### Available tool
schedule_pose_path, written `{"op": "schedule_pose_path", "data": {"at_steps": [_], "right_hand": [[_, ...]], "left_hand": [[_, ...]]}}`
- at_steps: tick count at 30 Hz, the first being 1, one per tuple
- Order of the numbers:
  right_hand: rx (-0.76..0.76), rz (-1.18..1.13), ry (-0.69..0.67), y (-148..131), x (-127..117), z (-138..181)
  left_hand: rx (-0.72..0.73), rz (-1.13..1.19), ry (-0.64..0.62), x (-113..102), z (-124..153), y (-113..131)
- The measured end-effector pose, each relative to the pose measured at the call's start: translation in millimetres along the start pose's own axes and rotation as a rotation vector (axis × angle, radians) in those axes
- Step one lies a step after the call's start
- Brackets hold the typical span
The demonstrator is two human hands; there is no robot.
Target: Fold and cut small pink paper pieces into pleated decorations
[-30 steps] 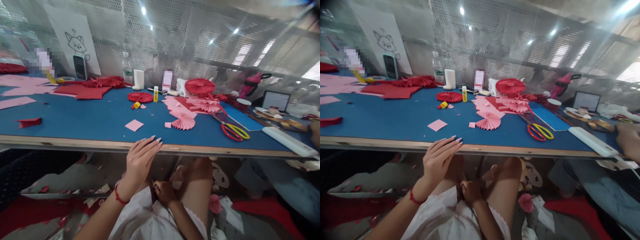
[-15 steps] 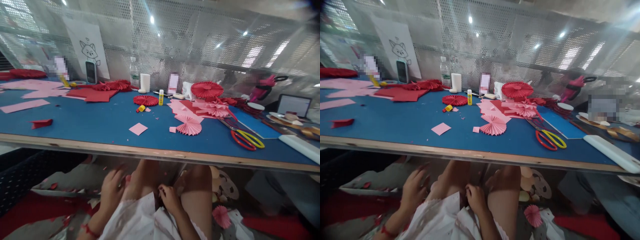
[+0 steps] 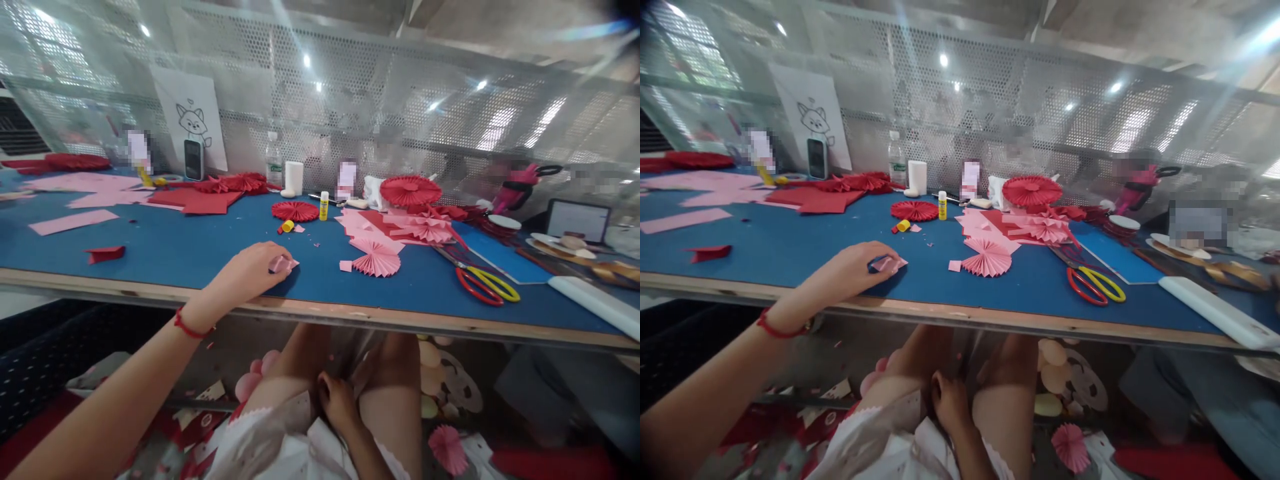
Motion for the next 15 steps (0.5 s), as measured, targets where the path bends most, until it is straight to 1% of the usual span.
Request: {"op": "schedule_pose_path", "data": {"at_steps": [2,4,7,10,12,15], "right_hand": [[0.011,0.003,0.005,1.0,0.4,0.3],[0.016,0.001,0.01,1.5,0.3,1.0],[0.01,-0.014,0.02,1.9,-2.1,2.1],[0.006,-0.037,0.036,2.9,-5.6,2.3],[0.001,-0.058,0.044,4.0,-6.7,2.5],[-0.006,-0.088,0.061,6.0,-6.0,4.0]], "left_hand": [[-0.039,-0.028,-0.004,5.1,-2.5,-15.4],[-0.063,-0.038,-0.004,6.7,-4.0,-25.1],[-0.083,0.001,-0.02,4.0,-9.7,-34.1],[-0.101,0.091,-0.042,-1.4,-14.7,-37.8],[-0.095,0.194,-0.097,-4.5,-14.9,-34.4],[-0.048,0.393,-0.27,-8.1,-13.7,-20.8]]}}
Point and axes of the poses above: each hand's wrist, its own z-axis away from the middle knuckle, its own x-axis out of the palm, y = z × x, the point moved 3 cm from there along -z, towards the middle knuckle, and after that the axes turned 6 degrees about y, right-handed, at the moved point
